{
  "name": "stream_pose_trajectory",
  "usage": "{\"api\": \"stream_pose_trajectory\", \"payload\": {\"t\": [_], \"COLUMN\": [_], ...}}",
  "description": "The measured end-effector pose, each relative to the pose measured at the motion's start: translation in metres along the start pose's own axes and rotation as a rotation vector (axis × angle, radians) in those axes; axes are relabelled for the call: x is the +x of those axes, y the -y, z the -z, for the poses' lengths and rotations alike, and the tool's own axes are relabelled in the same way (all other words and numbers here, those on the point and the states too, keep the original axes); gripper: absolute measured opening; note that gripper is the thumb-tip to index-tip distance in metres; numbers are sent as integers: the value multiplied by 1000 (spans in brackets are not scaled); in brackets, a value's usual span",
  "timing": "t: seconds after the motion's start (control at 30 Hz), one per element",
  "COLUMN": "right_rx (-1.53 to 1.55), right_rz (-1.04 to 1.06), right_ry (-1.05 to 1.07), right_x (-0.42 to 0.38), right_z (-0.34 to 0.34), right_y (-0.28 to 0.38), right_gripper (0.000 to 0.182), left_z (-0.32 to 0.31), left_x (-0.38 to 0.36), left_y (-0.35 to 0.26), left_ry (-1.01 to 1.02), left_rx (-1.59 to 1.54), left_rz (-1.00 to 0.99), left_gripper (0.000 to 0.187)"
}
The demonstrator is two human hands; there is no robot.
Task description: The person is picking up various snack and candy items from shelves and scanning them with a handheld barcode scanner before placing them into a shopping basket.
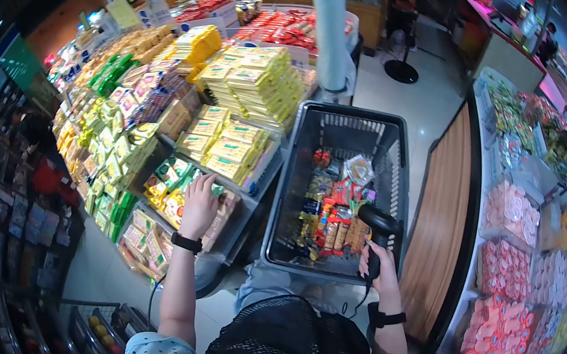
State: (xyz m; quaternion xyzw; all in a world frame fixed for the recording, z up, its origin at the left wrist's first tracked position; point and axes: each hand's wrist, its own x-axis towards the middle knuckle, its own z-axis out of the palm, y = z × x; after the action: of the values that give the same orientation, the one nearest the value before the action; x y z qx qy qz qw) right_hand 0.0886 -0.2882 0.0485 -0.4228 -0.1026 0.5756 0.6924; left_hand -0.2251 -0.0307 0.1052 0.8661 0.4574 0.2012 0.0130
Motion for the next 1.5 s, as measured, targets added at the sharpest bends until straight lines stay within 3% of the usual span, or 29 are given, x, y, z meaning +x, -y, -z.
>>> {"api": "stream_pose_trajectory", "payload": {"t": [0.07, 0.17, 0.4, 0.43, 0.57, 0.6, 0.67, 0.8, 0.83, 0.93, 0.97, 1.0, 1.07, 1.1, 1.13, 1.2, 1.23, 1.27, 1.33, 1.43, 1.5], "right_rx": [21, 98, 369, 374, 417, 415, 385, 370, 380, 374, 362, 360, 306, 302, 299, 337, 337, 338, 344, 269, 237], "right_rz": [8, 33, 42, 48, 36, 18, 15, -8, -22, -44, -45, -51, -71, -70, -75, -57, -62, -67, -74, -96, -101], "right_ry": [-2, 28, -33, -35, -32, -19, -37, -23, -13, 22, 32, 33, 29, 17, 18, 29, 12, -6, 1, -29, -19], "right_x": [1, 4, 15, 15, 21, 22, 23, 26, 27, 31, 31, 30, 29, 29, 29, 28, 28, 28, 28, 26, 23], "right_z": [0, -1, 17, 15, 29, 31, 29, 27, 28, 29, 28, 27, 26, 26, 25, 23, 23, 24, 24, 21, 16], "right_y": [3, 10, 25, 30, 26, 26, 27, 28, 28, 26, 27, 28, 30, 30, 30, 30, 29, 29, 28, 27, 28], "right_gripper": [23, 29, 30, 30, 34, 35, 38, 37, 36, 35, 35, 35, 35, 35, 35, 35, 35, 34, 33, 31, 29], "left_z": [1, -2, -122, -140, -210, -230, -276, -280, -327, -330, -332, -336, -351, -355, -345, -286, -250, -239, -212, -141, -124], "left_x": [18, 50, 86, 89, 87, 84, 72, 73, 64, 58, 54, 55, 55, 53, 55, 69, 75, 76, 86, 85, 78], "left_y": [-27, -85, -185, -200, -245, -252, -261, -262, -245, -249, -247, -249, -254, -241, -238, -239, -238, -224, -203, -192, -186], "left_ry": [-13, 132, 543, 678, 807, 804, 638, 748, 542, 417, 260, 263, 511, 334, 335, 598, 716, 653, 918, 1018, 965], "left_rx": [-84, -366, -381, -204, 78, 70, 347, 580, 597, 832, 791, 790, 631, 183, 182, -139, -373, -635, -807, -1195, -1259], "left_rz": [-114, -331, -570, -543, -607, -620, -758, -1052, -1121, -1162, -1153, -1148, -1102, -952, -946, -511, -171, -159, 171, 374, 340], "left_gripper": [41, 37, 36, 41, 56, 56, 49, 60, 59, 52, 46, 46, 41, 35, 35, 36, 34, 33, 34, 38, 41]}}
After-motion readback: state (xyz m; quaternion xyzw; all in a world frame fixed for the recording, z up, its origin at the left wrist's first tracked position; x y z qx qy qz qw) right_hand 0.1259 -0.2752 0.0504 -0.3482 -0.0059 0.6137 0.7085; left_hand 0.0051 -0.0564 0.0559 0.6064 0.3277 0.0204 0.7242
